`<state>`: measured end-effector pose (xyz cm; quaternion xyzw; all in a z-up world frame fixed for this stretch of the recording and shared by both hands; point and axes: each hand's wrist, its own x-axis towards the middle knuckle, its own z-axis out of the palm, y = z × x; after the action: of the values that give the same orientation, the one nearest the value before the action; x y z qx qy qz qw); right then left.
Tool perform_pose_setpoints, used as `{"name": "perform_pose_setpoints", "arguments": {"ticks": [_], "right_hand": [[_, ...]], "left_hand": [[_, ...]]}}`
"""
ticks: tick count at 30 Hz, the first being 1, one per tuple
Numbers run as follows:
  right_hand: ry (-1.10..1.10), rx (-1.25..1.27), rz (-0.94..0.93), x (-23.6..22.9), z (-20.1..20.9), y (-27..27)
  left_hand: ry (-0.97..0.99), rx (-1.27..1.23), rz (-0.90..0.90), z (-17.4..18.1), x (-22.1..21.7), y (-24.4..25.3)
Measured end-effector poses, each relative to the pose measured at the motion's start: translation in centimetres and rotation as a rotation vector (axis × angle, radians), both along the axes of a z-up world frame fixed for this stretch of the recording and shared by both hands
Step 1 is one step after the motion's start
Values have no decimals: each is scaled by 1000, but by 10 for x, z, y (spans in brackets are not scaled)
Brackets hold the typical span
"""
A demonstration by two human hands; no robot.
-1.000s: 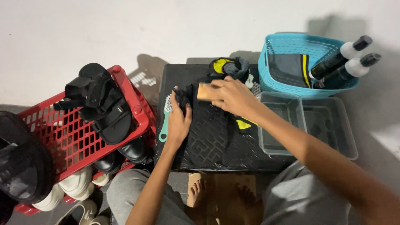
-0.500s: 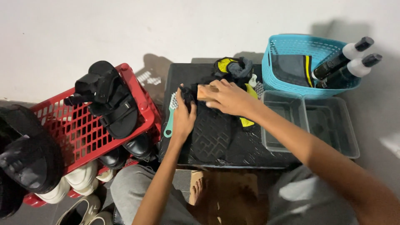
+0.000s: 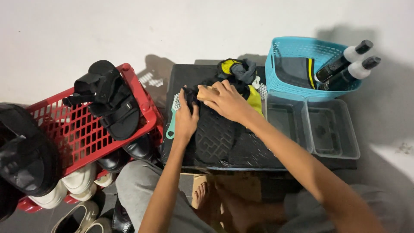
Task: The person scrubs the sole of a black shoe using a wooden block held in the right hand while stabilizing the shoe with the left hand. The person continues to scrub the same area of the sole repeatedly.
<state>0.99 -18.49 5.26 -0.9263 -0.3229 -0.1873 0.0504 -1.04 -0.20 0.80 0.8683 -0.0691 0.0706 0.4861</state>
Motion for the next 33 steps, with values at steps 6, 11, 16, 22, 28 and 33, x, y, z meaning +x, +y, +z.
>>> {"name": "perform_pose_setpoints", "arguments": {"ticks": [6, 11, 16, 22, 28, 33], "right_hand": [[104, 59, -54, -6, -6, -2], [91, 106, -59, -14, 7, 1], [31, 77, -95, -14, 0, 1], [66, 92, -100, -13, 0, 2], [206, 177, -6, -15, 7, -4], [327, 158, -4, -24, 26, 2]], "left_hand": [[12, 13, 14, -22, 11, 3], [9, -27, 14, -23, 11, 4], [-3, -72, -8, -24, 11, 5], [11, -92, 6, -28, 11, 7], [-8, -80, 38, -33, 15, 5], [51, -71, 17, -16, 8, 1]]}}
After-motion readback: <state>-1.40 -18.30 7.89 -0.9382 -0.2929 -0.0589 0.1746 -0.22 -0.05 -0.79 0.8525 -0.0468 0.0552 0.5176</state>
